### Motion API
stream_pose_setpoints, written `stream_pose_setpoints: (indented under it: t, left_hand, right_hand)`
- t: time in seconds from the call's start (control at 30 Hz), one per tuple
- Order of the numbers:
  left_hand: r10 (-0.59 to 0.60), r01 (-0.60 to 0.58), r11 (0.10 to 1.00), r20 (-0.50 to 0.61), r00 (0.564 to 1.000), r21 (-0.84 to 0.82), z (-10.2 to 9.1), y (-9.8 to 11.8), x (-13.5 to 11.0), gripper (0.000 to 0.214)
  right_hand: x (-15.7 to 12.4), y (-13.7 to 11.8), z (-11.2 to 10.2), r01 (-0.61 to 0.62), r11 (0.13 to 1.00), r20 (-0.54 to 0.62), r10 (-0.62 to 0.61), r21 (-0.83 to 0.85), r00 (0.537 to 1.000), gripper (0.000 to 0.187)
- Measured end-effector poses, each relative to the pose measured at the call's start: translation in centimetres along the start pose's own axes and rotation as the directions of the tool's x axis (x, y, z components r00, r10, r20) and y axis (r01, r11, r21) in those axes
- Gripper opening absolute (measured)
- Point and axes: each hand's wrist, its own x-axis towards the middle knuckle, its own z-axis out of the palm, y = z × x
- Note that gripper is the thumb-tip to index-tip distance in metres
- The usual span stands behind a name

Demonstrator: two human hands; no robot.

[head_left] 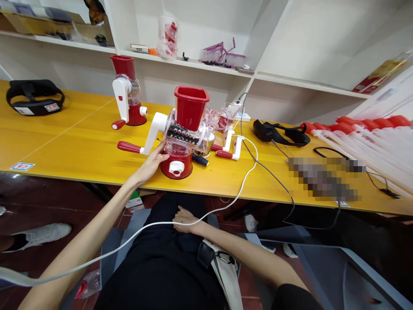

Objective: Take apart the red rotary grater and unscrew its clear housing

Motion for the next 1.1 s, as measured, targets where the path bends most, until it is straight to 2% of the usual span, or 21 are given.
stream_pose_setpoints:
  t: [0.1, 0.23, 0.37, 0.47, 0.5, 0.53, 0.6, 0.63, 0.7, 0.73, 0.8, 0.87, 0.9, 0.97, 1.0, 1.1]
  left_hand:
    - [-0.057, 0.057, 0.998, -0.005, 0.998, -0.032, 0.2, 0.2, 0.0, 0.087]
    - [-0.037, 0.040, 0.998, 0.060, 0.998, -0.045, 0.3, 0.3, 0.0, 0.095]
    - [-0.016, 0.021, 0.998, 0.067, 0.998, -0.066, 0.3, 0.0, 0.0, 0.097]
    - [-0.002, 0.009, 0.996, 0.075, 0.997, -0.088, 0.2, -0.2, 0.0, 0.100]
    - [0.001, 0.007, 0.996, 0.082, 0.997, -0.092, 0.2, -0.2, 0.0, 0.100]
    - [0.005, 0.004, 0.996, 0.090, 0.996, -0.093, 0.2, -0.2, 0.0, 0.100]
    - [0.017, -0.007, 0.996, 0.108, 0.994, -0.091, 0.0, -0.2, 0.0, 0.099]
    - [0.023, -0.012, 0.996, 0.119, 0.993, -0.089, -0.1, -0.2, 0.0, 0.099]
    - [0.031, -0.018, 0.995, 0.141, 0.990, -0.093, -0.4, -0.3, 0.0, 0.103]
    - [0.031, -0.016, 0.995, 0.157, 0.987, -0.095, -0.5, -0.4, 0.0, 0.106]
    - [0.027, -0.011, 0.996, 0.192, 0.981, -0.088, -0.8, -0.5, 0.0, 0.111]
    - [0.018, -0.002, 0.998, 0.230, 0.973, -0.069, -1.0, -0.5, -0.1, 0.116]
    - [0.013, 0.000, 0.999, 0.247, 0.969, -0.054, -1.1, -0.4, -0.2, 0.118]
    - [0.005, 0.001, 1.000, 0.274, 0.962, -0.021, -1.3, -0.3, -0.2, 0.123]
    - [0.001, 0.001, 1.000, 0.282, 0.959, -0.007, -1.4, -0.2, -0.3, 0.125]
    - [0.020, -0.022, 1.000, 0.282, 0.959, 0.003, -1.4, -0.4, -0.3, 0.129]
  right_hand:
    - [-0.9, -0.4, -0.5, -0.022, 1.000, 0.011, 0.022, 0.011, 1.000, 0.031]
    - [-3.7, -1.2, -1.1, -0.024, 0.999, -0.108, 0.028, 0.034, 0.994, 0.016]
    - [-8.1, -2.4, -1.1, -0.027, 0.996, -0.237, 0.046, 0.084, 0.970, 0.032]
    - [-12.4, -3.9, -1.3, -0.078, 0.992, -0.267, 0.103, 0.103, 0.958, 0.039]
    - [-13.9, -4.4, -1.8, -0.088, 0.989, -0.273, 0.117, 0.118, 0.955, 0.039]
    - [-15.3, -5.0, -2.4, -0.051, 0.977, -0.300, 0.114, 0.208, 0.947, 0.038]
    - [-17.3, -5.6, -4.6, 0.080, 0.926, -0.349, 0.058, 0.368, 0.935, 0.041]
    - [-17.9, -5.7, -6.1, 0.093, 0.914, -0.398, 0.079, 0.396, 0.914, 0.043]
    - [-17.8, -4.9, -9.4, 0.044, 0.926, -0.527, 0.173, 0.374, 0.832, 0.046]
    - [-17.2, -4.2, -11.0, -0.017, 0.929, -0.591, 0.248, 0.369, 0.767, 0.051]
    - [-15.4, -2.4, -14.0, -0.134, 0.894, -0.717, 0.426, 0.428, 0.552, 0.054]
    - [-13.4, -0.5, -16.0, -0.122, 0.838, -0.773, 0.539, 0.532, 0.335, 0.052]
    - [-12.5, 0.3, -16.7, -0.102, 0.807, -0.765, 0.585, 0.582, 0.269, 0.053]
    - [-11.3, 1.3, -17.4, -0.121, 0.745, -0.713, 0.665, 0.656, 0.223, 0.058]
    - [-11.0, 1.6, -17.5, -0.139, 0.714, -0.681, 0.697, 0.686, 0.223, 0.060]
    - [-10.6, 1.7, -17.1, -0.138, 0.635, -0.582, 0.760, 0.760, 0.290, 0.064]
